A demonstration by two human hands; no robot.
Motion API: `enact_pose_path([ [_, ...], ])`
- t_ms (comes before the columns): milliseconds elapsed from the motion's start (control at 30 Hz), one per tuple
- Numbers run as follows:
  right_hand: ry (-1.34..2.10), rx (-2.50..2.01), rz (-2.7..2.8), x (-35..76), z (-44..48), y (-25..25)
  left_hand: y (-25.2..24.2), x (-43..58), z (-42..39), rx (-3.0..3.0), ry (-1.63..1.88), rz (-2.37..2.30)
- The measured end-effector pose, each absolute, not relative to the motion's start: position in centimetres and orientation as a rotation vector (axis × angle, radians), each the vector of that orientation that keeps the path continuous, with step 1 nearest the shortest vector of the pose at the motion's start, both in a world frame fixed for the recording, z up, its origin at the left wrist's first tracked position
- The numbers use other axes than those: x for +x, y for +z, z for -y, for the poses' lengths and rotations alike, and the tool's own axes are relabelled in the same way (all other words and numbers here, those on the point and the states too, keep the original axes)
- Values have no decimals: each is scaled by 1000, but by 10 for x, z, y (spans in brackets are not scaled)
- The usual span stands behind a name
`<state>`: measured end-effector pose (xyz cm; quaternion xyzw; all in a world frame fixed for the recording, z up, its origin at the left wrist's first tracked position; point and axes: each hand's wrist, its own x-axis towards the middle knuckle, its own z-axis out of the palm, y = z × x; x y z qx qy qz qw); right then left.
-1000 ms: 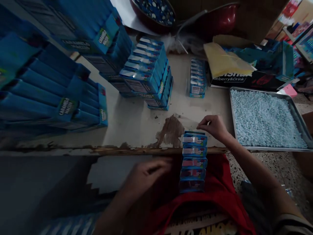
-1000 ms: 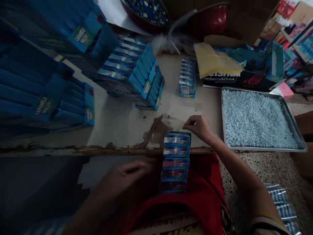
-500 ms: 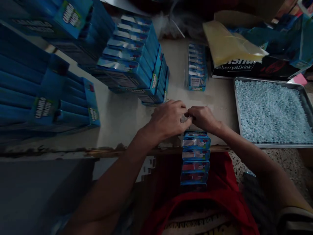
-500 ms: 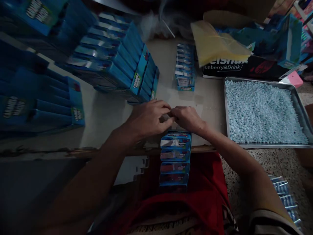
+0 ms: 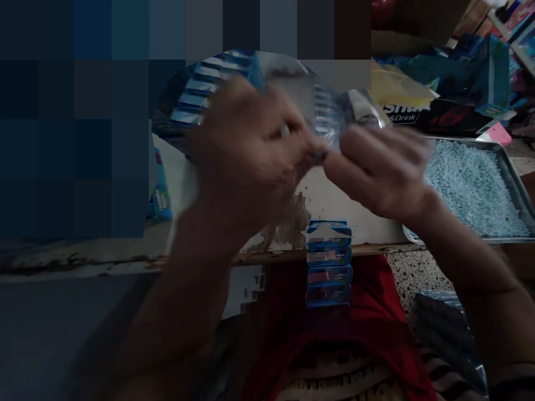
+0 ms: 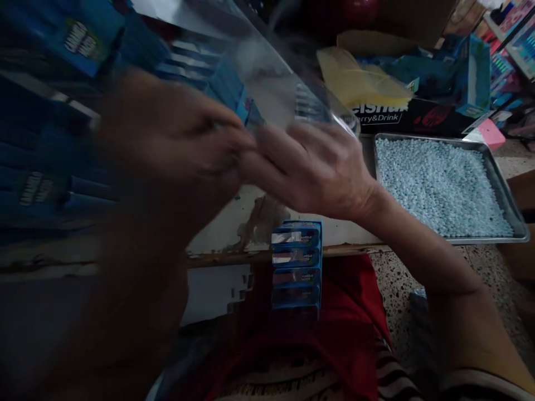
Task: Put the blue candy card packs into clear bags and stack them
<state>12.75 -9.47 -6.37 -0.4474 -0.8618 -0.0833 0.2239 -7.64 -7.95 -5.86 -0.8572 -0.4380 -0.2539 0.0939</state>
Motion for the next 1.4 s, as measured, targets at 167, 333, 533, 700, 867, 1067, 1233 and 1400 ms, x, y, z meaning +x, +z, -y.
enact_pose_path([
  [167,9,-1411,2775,140,78,-168,-205,-65,64,-2830,-492,1334],
  [333,260,-1528,2771,149,80,-200,-251,-74,70,-2743,-687,1208],
  [533,209,-1850,2780,155,107,-171,-235,-81,66,-2767,-563,1103],
  [700,349,-1941,2740,145,109,-165,-225,-81,54,-3008,-476,1445],
  [867,350,-1910,2766,137,106,-162,-208,-81,44,-3039,-359,2093],
  [1067,341,-1939,2799,126,98,-162,-199,-76,41,-3018,-252,2024],
  [1233,334,-1842,2869,127,90,-166,-213,-82,60,-3073,-547,1628],
  [1400,402,-1931,2731,148,115,-175,-236,-100,97,-3136,-699,1367],
])
